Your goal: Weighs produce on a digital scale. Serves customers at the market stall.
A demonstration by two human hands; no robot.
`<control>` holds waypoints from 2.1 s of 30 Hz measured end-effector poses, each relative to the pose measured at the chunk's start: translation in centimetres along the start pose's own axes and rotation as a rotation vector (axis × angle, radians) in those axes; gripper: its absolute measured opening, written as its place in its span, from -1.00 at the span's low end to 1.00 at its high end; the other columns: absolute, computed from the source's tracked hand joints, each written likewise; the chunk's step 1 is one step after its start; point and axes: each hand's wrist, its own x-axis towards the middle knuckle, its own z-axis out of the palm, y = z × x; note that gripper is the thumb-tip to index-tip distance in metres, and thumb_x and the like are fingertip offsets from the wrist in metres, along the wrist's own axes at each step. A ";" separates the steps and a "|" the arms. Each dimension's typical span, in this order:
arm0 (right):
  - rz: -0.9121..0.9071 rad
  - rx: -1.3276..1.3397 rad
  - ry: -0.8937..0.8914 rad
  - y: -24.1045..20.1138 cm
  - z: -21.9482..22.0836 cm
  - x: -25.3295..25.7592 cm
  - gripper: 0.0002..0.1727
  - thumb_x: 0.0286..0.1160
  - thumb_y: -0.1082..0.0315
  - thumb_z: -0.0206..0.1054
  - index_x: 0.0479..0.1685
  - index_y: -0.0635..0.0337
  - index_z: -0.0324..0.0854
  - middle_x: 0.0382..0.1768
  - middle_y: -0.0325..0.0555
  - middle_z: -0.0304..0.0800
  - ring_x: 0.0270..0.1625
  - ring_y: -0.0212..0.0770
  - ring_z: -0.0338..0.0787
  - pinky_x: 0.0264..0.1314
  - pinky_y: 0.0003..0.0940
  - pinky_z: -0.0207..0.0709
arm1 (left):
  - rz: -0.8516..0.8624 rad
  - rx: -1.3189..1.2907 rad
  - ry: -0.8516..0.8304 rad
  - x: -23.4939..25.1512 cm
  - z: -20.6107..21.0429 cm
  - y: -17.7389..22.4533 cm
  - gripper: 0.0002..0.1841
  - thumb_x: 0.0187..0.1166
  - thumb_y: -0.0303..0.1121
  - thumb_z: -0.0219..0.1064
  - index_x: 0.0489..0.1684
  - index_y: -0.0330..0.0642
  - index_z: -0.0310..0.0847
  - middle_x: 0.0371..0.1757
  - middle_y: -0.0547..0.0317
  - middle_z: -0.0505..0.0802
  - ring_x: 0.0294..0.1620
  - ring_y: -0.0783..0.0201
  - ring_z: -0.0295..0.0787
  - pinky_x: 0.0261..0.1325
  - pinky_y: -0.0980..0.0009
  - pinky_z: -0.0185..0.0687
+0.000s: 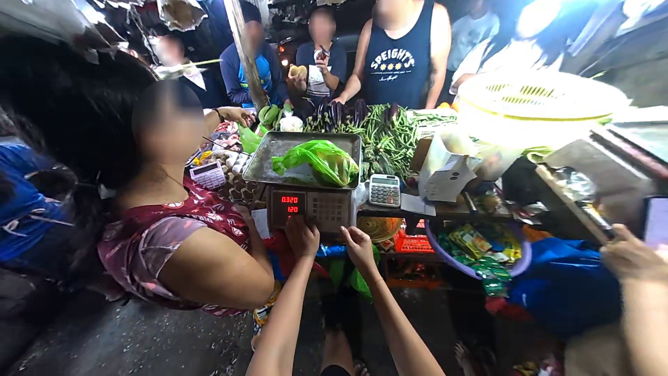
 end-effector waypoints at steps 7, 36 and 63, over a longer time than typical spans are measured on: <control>0.006 -0.012 -0.004 0.0 -0.1 0.0 -0.66 0.70 0.26 0.30 -0.49 0.21 0.66 -0.59 -0.33 0.66 -0.50 -0.55 0.62 -0.36 -0.58 0.52 | -0.008 -0.001 -0.011 0.0 0.0 0.0 -0.56 0.69 -0.21 0.02 0.11 -0.40 0.69 0.21 -0.38 0.77 0.38 -0.24 0.68 0.56 -0.01 0.40; -0.010 -0.053 -0.009 0.3 -0.1 0.0 -0.65 0.69 0.21 0.29 -0.50 0.19 0.66 -0.63 -0.36 0.59 -0.56 -0.56 0.54 -0.44 -0.59 0.44 | 0.008 0.002 0.024 -0.1 0.4 -0.1 -0.56 0.70 -0.20 0.01 0.10 -0.42 0.68 0.21 -0.36 0.76 0.39 -0.23 0.66 0.55 0.01 0.40; -0.001 -0.050 -0.015 0.0 -0.1 0.0 -0.66 0.69 0.23 0.29 -0.47 0.22 0.68 -0.58 -0.33 0.67 -0.51 -0.56 0.60 -0.38 -0.59 0.51 | -0.017 -0.001 -0.041 0.1 -0.6 0.4 -0.55 0.68 -0.21 0.01 0.14 -0.44 0.66 0.24 -0.40 0.74 0.39 -0.26 0.65 0.56 -0.02 0.39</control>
